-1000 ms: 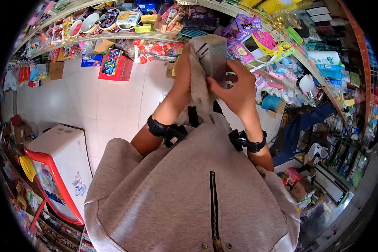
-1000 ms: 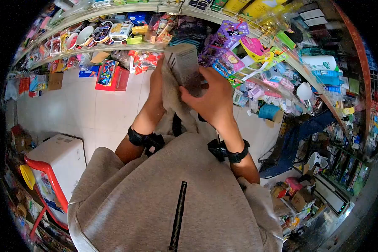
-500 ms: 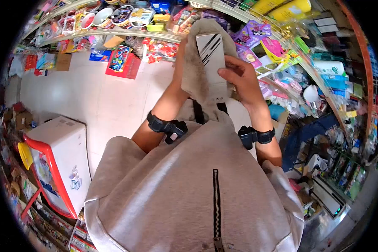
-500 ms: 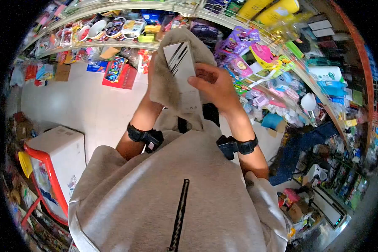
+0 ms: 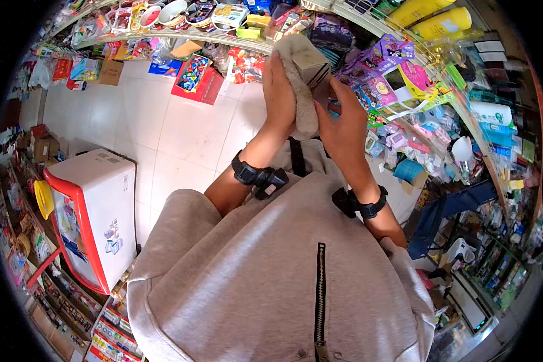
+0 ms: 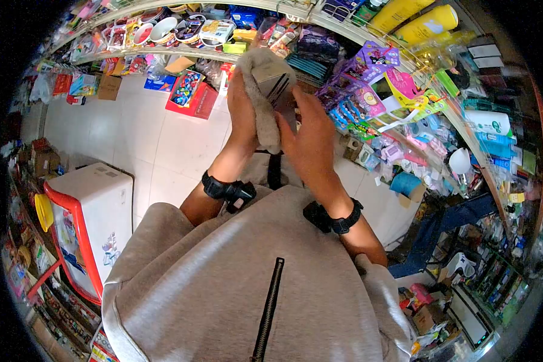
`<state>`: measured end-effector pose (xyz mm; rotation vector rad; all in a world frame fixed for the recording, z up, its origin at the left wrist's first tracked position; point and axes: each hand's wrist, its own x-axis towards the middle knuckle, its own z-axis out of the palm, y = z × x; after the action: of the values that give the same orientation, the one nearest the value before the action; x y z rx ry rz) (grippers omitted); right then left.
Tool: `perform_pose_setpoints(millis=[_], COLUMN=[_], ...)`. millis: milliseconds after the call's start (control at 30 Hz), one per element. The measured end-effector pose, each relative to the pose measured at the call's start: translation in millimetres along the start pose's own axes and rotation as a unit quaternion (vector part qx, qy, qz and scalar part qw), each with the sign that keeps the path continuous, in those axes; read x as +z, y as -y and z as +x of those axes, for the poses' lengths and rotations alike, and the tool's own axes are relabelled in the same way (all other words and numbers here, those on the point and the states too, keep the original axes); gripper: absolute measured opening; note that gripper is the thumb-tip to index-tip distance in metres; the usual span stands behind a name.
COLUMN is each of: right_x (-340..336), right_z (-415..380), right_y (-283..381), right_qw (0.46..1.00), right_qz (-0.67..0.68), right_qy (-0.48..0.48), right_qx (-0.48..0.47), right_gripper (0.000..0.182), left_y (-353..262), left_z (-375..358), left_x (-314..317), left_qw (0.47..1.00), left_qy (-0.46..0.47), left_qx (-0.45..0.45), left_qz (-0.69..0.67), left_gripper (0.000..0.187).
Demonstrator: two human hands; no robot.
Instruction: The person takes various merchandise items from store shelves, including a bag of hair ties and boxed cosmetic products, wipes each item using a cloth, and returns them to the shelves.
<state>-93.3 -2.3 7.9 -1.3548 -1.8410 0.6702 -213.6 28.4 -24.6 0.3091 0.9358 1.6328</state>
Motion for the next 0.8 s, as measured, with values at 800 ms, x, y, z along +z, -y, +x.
perform_pose_setpoints(millis=[800], right_x=[-49], right_z=[-10], right_y=[-18], right_qw=[0.890], right_qz=[0.373], right_qy=[-0.202], right_qx=[0.164], right_gripper=[0.024], left_y=[18], left_z=[-26], left_x=[24], left_qw=[0.781], left_qy=[0.137], left_qx=[0.260], left_qz=[0.551], left_gripper=[0.029])
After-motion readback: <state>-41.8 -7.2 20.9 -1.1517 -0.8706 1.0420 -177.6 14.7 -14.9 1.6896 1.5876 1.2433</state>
